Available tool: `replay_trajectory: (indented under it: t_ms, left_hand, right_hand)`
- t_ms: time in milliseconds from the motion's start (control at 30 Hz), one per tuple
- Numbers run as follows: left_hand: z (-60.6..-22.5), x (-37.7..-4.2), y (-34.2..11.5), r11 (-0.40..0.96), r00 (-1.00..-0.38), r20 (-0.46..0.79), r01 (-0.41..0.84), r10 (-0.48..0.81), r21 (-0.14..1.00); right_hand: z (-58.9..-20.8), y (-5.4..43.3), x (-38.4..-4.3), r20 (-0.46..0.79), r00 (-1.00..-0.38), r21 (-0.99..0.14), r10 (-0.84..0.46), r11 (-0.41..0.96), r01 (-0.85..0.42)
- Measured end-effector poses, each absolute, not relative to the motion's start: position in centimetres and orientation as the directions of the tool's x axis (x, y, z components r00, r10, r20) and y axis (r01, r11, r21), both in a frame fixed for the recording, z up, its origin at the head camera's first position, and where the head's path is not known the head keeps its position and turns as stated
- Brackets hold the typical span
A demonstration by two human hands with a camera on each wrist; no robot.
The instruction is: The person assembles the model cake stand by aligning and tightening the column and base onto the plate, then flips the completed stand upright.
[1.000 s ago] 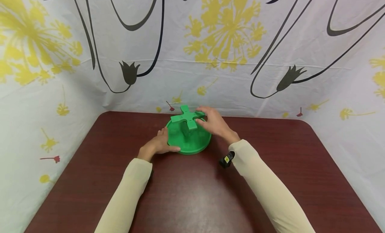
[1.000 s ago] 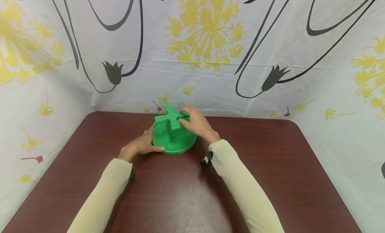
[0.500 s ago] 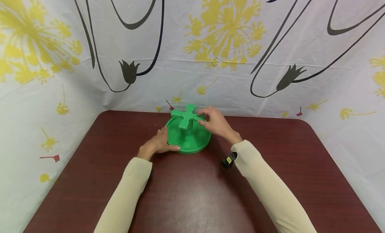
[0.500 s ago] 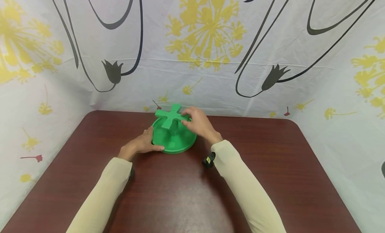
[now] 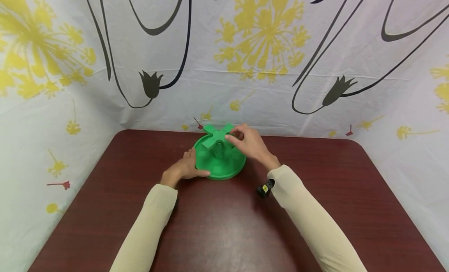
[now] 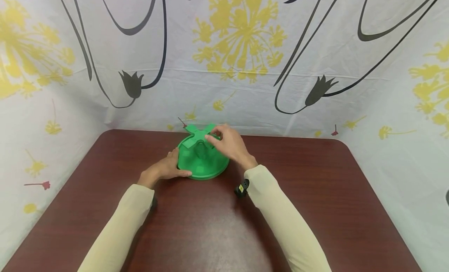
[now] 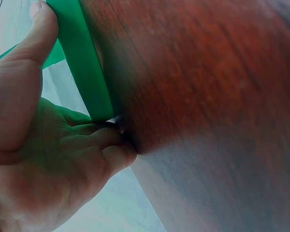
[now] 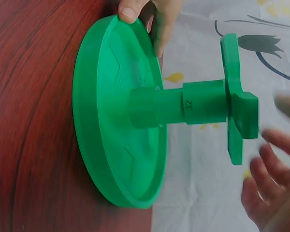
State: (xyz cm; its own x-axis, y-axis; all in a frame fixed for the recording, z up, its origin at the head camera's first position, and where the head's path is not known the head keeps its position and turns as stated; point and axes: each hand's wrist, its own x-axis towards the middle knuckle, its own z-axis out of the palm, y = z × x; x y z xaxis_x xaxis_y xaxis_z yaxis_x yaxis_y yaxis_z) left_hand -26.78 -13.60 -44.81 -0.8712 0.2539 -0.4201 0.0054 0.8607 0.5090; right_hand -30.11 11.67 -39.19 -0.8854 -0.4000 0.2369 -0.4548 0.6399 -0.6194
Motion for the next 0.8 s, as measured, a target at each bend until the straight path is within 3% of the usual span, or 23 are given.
replay_trajectory:
  t_ms: [133,367,800]
  left_hand:
    - [-44.8,-26.7,-13.4,0.86,-0.874,-0.415,0.006,0.252,0.51]
    - [-44.8,-26.6,-13.3,0.857,-0.875,-0.414,0.002,0.25,0.515]
    - [-44.7,-26.5,-13.4,0.865,-0.883,-0.409,-0.005,0.233,0.503]
  right_hand:
    - [-39.6,11.6,-30.9,0.261,-0.878,-0.651,-0.402,0.598,-0.467]
    - [-39.6,11.7,-31.2,0.128,-0.895,-0.731,-0.428,0.569,-0.377]
    - [-39.9,12.7,-31.3,0.136,-0.927,-0.749,-0.349,0.576,-0.327]
